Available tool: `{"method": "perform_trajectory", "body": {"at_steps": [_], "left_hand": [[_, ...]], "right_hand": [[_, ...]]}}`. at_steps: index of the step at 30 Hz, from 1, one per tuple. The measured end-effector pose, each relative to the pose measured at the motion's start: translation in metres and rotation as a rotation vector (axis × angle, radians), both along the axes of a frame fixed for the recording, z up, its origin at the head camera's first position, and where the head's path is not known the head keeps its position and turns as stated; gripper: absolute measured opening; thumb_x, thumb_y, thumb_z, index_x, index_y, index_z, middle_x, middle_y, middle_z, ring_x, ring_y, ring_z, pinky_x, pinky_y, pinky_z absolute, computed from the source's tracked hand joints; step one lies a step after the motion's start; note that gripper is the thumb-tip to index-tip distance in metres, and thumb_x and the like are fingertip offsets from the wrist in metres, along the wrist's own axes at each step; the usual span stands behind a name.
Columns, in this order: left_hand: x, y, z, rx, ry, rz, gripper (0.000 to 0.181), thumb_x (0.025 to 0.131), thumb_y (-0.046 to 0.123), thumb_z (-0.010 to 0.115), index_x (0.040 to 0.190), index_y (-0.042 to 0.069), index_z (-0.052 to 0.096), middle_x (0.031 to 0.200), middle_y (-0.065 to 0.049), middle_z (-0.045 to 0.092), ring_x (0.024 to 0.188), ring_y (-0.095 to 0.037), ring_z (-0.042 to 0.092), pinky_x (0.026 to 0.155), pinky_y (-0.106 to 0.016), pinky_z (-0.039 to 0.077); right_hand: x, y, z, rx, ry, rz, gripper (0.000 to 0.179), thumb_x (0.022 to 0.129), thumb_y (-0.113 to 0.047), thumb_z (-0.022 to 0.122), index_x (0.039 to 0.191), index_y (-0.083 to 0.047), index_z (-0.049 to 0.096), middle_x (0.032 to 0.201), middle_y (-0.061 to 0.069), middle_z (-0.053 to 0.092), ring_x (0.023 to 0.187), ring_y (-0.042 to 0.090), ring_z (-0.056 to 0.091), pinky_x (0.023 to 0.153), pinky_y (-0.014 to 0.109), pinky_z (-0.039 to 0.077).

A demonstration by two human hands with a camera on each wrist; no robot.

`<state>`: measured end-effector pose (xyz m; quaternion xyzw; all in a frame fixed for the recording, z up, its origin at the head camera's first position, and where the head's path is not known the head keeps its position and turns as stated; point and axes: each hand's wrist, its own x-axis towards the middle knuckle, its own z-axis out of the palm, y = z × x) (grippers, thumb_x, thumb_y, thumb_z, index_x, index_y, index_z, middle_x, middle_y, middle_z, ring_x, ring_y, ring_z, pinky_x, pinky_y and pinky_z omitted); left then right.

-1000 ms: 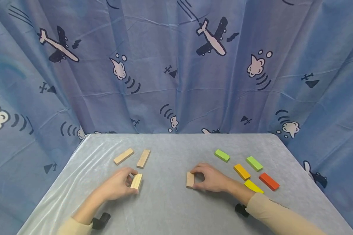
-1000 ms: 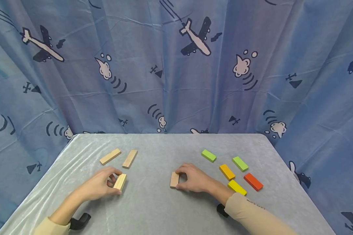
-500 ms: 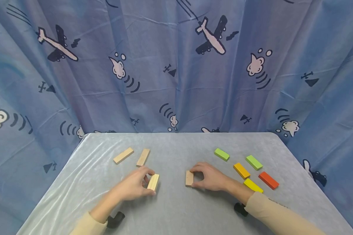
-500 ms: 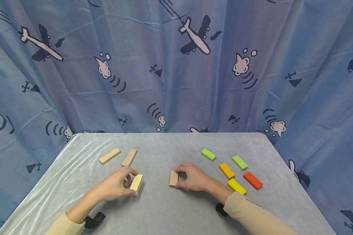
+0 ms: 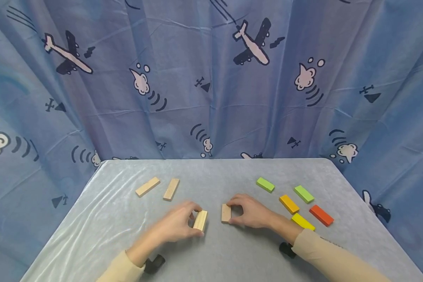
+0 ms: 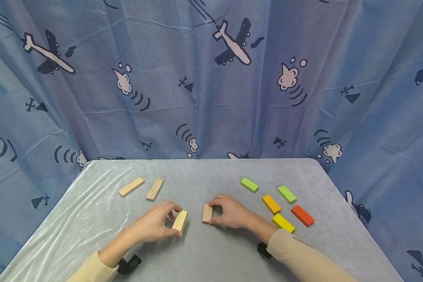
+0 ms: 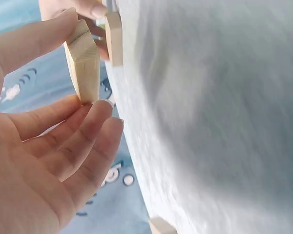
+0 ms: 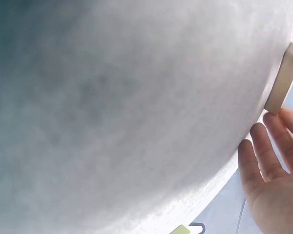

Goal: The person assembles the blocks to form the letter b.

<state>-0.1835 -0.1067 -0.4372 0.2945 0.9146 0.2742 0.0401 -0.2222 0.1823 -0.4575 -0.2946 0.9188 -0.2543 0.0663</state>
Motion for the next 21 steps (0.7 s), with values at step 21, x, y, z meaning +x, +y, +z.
{"method": "perform_trajectory", "body": {"at_steps": [21], "left_hand": [[0.015,0.047,-0.005,-0.224,-0.013,-0.079,0.063,0.07,0.043,0.092,0.117,0.01,0.067,0.1,0.009,0.058,0.08,-0.003,0.05,0.071,-0.023,0.047]], "right_hand": [[-0.002,0.001,-0.001,-0.001,0.012,0.021,0.049,0.085,-0.033,0.083,0.125,-0.008,0.071,0.119,0.0,0.064,0.114,0.024,0.058,0.099,0.048,0.047]]}}
